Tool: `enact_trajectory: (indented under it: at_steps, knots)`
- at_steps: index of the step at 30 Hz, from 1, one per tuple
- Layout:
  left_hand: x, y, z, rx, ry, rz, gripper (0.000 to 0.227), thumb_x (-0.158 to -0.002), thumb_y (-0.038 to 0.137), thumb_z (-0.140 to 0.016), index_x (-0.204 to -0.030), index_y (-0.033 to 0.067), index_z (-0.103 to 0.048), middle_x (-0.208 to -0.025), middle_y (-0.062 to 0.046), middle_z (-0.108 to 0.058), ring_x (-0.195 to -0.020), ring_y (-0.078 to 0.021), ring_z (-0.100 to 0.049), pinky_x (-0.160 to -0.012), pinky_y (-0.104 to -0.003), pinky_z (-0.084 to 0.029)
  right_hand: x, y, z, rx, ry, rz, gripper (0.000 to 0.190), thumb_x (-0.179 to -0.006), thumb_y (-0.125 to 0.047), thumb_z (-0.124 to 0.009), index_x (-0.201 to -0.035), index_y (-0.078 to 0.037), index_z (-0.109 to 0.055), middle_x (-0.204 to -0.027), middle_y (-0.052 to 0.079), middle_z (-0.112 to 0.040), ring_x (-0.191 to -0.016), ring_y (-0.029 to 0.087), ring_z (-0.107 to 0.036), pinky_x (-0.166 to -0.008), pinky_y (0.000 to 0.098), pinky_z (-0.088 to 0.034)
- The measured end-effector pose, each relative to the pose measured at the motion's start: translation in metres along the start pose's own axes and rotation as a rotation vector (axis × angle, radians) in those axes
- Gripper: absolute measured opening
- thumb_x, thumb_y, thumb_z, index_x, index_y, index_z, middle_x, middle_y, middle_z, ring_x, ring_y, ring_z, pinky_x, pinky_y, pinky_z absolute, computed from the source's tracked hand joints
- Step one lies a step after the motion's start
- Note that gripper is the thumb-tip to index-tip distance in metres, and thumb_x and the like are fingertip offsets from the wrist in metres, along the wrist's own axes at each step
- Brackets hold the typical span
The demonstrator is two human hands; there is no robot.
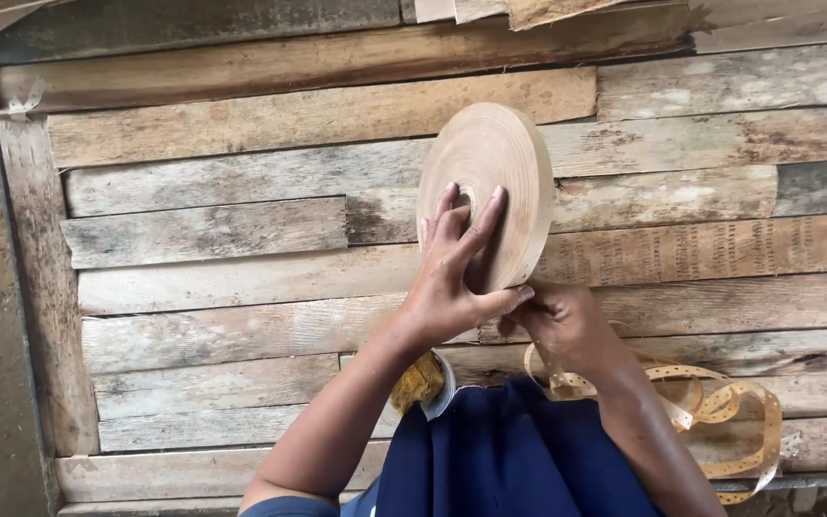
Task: The person unrolls a perforated adhesive tape from a roll, applies it to a wooden surface, and presses it down to secure it. They repeat this process multiple times across different sections of the wooden surface.
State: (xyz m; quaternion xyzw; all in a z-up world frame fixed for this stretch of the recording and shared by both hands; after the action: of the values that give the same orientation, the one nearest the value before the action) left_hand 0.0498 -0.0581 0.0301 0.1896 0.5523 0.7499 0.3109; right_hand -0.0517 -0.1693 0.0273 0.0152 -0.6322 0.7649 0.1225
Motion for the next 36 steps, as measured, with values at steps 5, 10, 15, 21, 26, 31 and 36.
enact_trajectory:
  at_steps: [5, 10, 15, 21, 26, 31, 36]
  knots:
    - [0.000, -0.020, 0.004, 0.056, 0.119, 0.035, 0.103, -0.074, 0.043, -0.089, -0.161, 0.0277, -0.035, -0.130, -0.020, -0.052, -0.155, -0.0524, -0.016, -0.118, -0.075, -0.013, 0.001, 0.001, -0.002, 0.535, 0.292, 0.330, 0.022, -0.088, -0.012, -0.077, -0.069, -0.016, -0.069, -0.057, -0.003, -0.062, -0.052, 0.017, -0.064, -0.052, 0.0267, -0.050]
    - [-0.005, -0.030, -0.003, -0.088, 0.150, 0.036, 0.104, -0.072, 0.052, -0.087, -0.160, 0.0310, -0.037, -0.129, -0.020, -0.050, -0.154, -0.0531, -0.019, -0.115, -0.079, -0.015, 0.016, -0.033, -0.015, 0.861, 0.400, 0.624, 0.023, -0.092, -0.011, -0.075, -0.072, -0.012, -0.064, -0.061, -0.002, -0.056, -0.055, 0.021, -0.062, -0.052, 0.0290, -0.050]
    - [-0.024, -0.033, -0.030, -0.296, 0.034, -0.003, 0.103, -0.069, 0.055, -0.084, -0.159, 0.0408, -0.036, -0.134, -0.018, -0.050, -0.157, -0.0484, -0.021, -0.110, -0.086, -0.017, 0.020, -0.007, 0.000, 0.943, 0.314, 0.533, 0.007, -0.092, -0.005, -0.068, -0.086, -0.009, -0.069, -0.066, 0.001, -0.057, -0.057, 0.021, -0.060, -0.053, 0.0276, -0.046]
    - [-0.045, -0.055, -0.025, -0.586, -0.034, 0.069, 0.105, -0.072, 0.053, -0.088, -0.159, 0.0428, -0.031, -0.139, -0.021, -0.049, -0.156, -0.0481, -0.018, -0.109, -0.086, -0.015, 0.043, -0.005, -0.022, 0.464, 0.066, 0.280, 0.012, -0.090, -0.018, -0.071, -0.100, -0.014, -0.075, -0.082, 0.012, -0.074, -0.080, 0.035, -0.074, -0.071, 0.0451, -0.059]
    - [-0.044, -0.073, -0.048, -0.790, -0.142, 0.025, 0.094, -0.071, 0.052, -0.087, -0.154, 0.0403, -0.042, -0.145, -0.021, -0.047, -0.156, -0.0455, -0.014, -0.111, -0.083, -0.015, 0.031, -0.011, 0.005, -0.098, 0.239, -0.002, 0.025, -0.101, -0.013, -0.058, -0.115, 0.000, -0.074, -0.090, 0.015, -0.078, -0.086, 0.021, -0.076, -0.082, 0.0427, -0.062]
    - [-0.021, -0.072, -0.054, -0.926, -0.233, 0.080, 0.087, -0.074, 0.059, -0.083, -0.151, 0.0373, -0.048, -0.161, -0.019, -0.030, -0.156, -0.0460, -0.001, -0.114, -0.080, -0.005, 0.032, -0.032, 0.003, -0.370, 0.246, -0.009, 0.030, -0.103, -0.010, -0.054, -0.126, 0.005, -0.067, -0.105, 0.023, -0.076, -0.101, 0.027, -0.073, -0.092, 0.0469, -0.061]
    - [0.057, -0.007, -0.097, 0.804, -0.445, 0.297, 0.062, -0.074, 0.004, -0.077, -0.133, 0.0040, -0.056, -0.112, -0.017, -0.067, -0.097, -0.0299, -0.067, -0.079, -0.043, -0.054, 0.035, -0.063, 0.008, -0.571, 0.280, 0.186, 0.033, -0.104, -0.005, -0.051, -0.135, 0.003, -0.050, -0.116, 0.032, -0.070, -0.105, 0.037, -0.073, -0.093, 0.0529, -0.062]
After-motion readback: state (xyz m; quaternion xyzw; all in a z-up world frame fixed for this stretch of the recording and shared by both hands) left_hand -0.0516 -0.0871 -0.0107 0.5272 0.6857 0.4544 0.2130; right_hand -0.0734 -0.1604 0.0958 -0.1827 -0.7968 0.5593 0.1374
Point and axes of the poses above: each hand's wrist, its own x-axis away from the middle knuckle, its own z-axis out of the back of the hand, y = z × x, the point moved 8 cm from there along -x, towards the middle knuckle
